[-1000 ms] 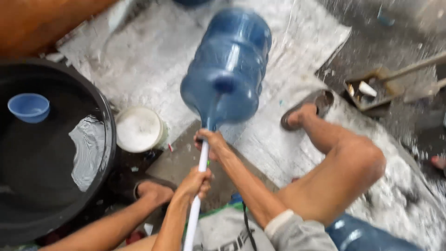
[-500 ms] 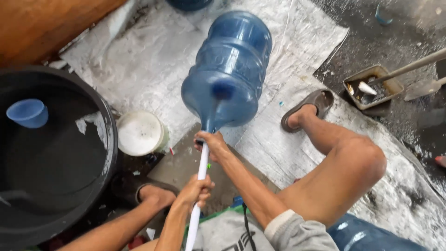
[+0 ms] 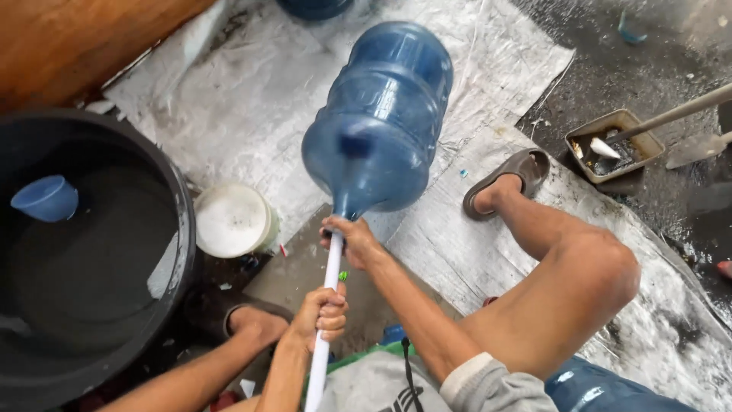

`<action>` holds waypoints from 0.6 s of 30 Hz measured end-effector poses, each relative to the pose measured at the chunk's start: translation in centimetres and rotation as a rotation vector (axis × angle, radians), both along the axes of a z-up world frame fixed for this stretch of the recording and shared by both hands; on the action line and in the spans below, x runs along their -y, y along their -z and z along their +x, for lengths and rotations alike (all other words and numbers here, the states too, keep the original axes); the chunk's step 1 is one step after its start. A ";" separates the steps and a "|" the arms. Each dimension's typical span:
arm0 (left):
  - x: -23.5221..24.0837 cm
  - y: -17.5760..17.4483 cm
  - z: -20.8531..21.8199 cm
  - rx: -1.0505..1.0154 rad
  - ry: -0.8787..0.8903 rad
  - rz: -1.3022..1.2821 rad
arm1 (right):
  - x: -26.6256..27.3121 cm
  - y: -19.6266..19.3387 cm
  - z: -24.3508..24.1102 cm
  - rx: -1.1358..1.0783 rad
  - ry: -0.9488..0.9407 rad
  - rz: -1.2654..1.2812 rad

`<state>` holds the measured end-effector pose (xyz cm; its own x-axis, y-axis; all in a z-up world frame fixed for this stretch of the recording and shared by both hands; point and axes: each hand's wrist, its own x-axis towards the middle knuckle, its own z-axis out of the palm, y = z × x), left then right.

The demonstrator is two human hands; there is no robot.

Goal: The person sits on the floor and cleans a large blue water jug. They use a white pipe to scrub the inside of the jug and then use a sponge to scrub the outside with soapy water from a nearby bucket.

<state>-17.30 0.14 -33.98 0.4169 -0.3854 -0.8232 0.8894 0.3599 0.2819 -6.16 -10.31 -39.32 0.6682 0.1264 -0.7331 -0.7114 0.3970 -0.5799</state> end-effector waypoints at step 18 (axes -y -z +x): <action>0.5 -4.2 -7.0 0.415 0.655 1.014 | -2.0 -4.9 -0.5 -0.162 0.117 -0.162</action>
